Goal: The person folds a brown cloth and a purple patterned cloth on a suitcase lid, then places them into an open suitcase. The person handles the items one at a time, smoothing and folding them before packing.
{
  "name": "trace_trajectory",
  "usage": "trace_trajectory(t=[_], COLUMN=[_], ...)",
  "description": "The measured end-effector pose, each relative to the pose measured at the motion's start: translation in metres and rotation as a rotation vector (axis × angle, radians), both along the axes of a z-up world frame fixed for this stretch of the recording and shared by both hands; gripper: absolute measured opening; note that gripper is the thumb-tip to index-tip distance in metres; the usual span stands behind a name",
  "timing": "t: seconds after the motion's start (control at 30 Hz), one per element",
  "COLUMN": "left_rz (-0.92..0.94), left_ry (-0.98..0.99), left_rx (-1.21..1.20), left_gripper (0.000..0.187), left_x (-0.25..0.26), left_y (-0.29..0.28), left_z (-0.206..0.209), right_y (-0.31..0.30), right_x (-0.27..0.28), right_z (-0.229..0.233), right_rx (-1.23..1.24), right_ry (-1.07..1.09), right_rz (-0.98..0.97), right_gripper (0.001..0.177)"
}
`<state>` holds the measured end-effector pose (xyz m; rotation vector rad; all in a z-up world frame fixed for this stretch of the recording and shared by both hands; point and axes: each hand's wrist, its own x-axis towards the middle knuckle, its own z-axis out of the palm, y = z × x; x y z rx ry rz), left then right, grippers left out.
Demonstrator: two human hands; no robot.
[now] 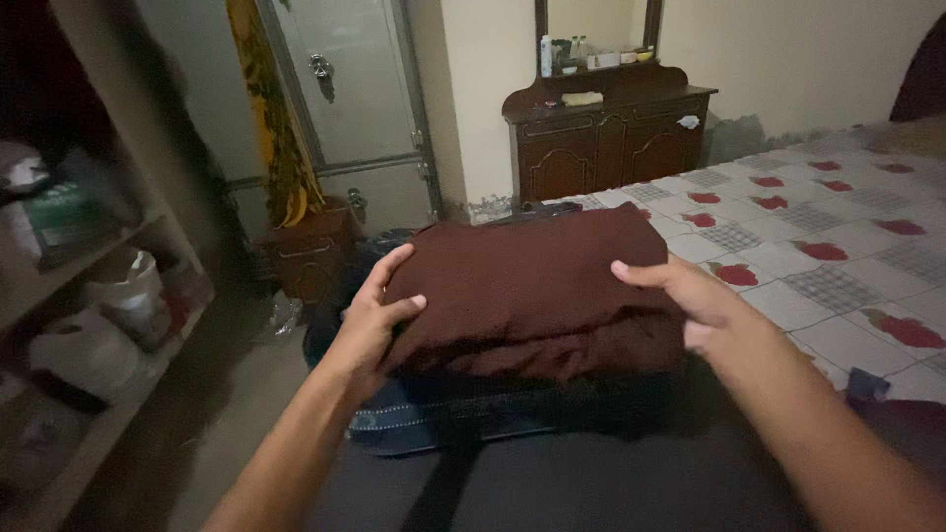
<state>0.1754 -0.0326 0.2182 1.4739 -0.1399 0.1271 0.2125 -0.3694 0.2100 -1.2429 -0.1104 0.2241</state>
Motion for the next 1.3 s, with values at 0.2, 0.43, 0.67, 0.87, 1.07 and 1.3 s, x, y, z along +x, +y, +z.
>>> trace_trajectory(t=[0.2,0.43,0.67,0.87,1.07,1.3], left_rz=[-0.016,0.020,0.060,-0.005,-0.031,-0.038], left_ry=[0.032,0.009,0.146,0.090,0.102,0.088], left_rx=[-0.027,0.022,0.068,-0.006,0.003,0.055], left_gripper=[0.066,0.068,0.067,0.066,0.063,0.065], left_x=[0.055,0.118,0.157,0.190,0.215,0.240], left_y=[-0.004,-0.003,-0.004,-0.003,0.001,-0.003], left_z=[0.004,-0.015,-0.029,-0.038,-0.047,-0.050], right_y=[-0.003,0.001,0.006,0.004,0.006,0.003], right_x=[0.060,0.104,0.134,0.165,0.194,0.214], right_z=[0.000,-0.001,-0.002,-0.006,-0.015,-0.018], right_rx=[-0.025,-0.084,-0.166,-0.140,-0.160,-0.179], right_ry=[0.026,-0.002,0.033,0.061,0.044,0.017], right_rz=[-0.024,-0.033,-0.111,-0.060,-0.071,-0.077], right_gripper=[0.055,0.055,0.052,0.048,0.044,0.044])
